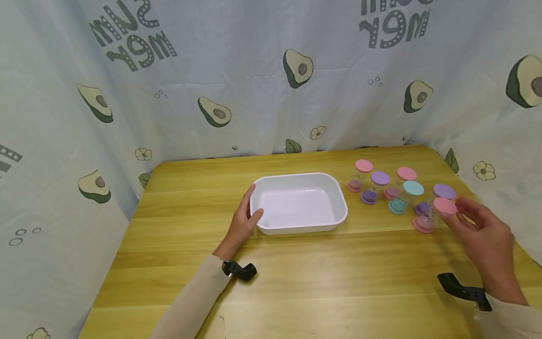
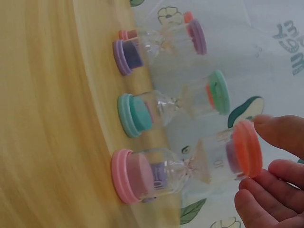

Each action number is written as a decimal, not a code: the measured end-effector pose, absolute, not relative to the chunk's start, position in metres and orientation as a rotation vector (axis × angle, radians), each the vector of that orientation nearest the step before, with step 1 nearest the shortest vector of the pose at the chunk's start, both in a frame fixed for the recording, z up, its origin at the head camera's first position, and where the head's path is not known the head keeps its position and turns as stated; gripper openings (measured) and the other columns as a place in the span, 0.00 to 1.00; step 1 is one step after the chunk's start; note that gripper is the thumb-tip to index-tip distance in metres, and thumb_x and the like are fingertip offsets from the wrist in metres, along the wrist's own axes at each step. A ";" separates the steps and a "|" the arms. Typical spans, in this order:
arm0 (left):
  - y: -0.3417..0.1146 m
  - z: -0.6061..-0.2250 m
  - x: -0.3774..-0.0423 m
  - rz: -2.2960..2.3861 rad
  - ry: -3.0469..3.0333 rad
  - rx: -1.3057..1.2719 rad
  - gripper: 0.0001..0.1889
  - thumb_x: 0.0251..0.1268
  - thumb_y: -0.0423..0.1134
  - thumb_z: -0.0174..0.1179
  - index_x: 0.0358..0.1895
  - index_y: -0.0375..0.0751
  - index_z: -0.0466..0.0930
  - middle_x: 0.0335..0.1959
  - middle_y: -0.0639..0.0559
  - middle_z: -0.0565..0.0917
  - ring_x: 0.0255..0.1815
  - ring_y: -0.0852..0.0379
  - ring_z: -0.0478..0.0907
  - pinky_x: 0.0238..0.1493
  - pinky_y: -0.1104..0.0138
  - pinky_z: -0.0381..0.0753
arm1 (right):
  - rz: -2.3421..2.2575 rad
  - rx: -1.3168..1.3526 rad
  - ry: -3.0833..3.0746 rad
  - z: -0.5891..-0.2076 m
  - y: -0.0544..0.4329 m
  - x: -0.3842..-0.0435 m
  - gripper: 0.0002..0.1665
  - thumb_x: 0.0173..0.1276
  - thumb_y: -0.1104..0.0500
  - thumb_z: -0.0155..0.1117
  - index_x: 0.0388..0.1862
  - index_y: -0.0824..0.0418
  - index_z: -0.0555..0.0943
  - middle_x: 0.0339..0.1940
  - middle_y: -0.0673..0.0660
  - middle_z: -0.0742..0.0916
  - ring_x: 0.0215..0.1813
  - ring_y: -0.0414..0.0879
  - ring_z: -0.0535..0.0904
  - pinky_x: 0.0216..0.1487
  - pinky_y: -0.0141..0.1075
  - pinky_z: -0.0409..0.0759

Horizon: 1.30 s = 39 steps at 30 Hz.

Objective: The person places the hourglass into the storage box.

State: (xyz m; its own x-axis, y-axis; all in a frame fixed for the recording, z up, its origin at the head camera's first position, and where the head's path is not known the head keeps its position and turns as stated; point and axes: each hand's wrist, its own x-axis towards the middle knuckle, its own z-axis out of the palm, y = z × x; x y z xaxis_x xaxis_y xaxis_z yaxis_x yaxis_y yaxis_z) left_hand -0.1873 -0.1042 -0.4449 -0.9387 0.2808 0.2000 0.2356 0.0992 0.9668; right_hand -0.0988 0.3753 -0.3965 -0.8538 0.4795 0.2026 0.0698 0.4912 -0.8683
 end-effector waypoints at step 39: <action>-0.105 -0.446 -0.189 1.980 2.331 0.538 0.36 0.70 0.29 0.49 0.77 0.41 0.45 0.78 0.46 0.49 0.74 0.49 0.56 0.66 0.55 0.68 | 1.290 -0.447 -2.298 -0.412 0.379 -0.111 0.34 0.60 0.60 0.71 0.65 0.64 0.74 0.38 0.28 0.78 0.40 0.18 0.75 0.38 0.11 0.72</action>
